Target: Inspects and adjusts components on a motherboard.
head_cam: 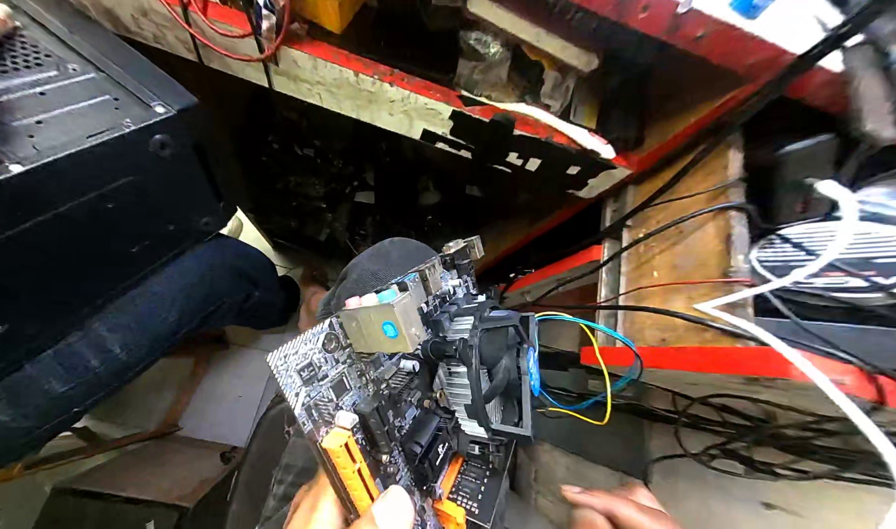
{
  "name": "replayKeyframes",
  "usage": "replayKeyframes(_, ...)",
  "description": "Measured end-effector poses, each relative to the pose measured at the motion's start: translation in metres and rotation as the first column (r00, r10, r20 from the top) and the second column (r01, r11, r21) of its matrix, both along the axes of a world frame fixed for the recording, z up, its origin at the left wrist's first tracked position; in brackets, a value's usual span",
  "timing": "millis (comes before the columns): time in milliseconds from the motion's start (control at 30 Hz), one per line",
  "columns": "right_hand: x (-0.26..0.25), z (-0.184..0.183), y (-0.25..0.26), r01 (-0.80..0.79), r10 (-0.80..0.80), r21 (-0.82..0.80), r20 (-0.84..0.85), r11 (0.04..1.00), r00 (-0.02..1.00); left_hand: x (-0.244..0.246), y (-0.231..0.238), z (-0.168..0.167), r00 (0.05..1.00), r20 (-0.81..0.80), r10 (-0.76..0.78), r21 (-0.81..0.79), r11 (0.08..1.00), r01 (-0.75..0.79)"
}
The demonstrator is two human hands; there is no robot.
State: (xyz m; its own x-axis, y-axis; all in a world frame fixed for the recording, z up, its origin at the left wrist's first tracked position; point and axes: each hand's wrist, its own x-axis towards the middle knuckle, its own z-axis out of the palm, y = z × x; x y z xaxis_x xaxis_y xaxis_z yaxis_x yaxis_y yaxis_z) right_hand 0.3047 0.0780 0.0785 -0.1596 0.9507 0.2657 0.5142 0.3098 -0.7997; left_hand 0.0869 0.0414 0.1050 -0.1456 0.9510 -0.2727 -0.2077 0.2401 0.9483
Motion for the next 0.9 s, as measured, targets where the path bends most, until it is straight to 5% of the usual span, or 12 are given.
replayKeyframes(333, -0.014, 0.028, 0.028, -0.156, 0.179, -0.290, 0.055, 0.944, 0.982, -0.001, 0.002, -0.001, 0.993, -0.078, -0.088, 0.075, 0.993, 0.094)
replayKeyframes(900, -0.026, 0.032, 0.033, -0.107, 0.169, -0.213, 0.301, 0.971, 0.939, -0.007, 0.003, -0.004, 0.980, -0.116, -0.161, 0.099, 0.980, 0.173)
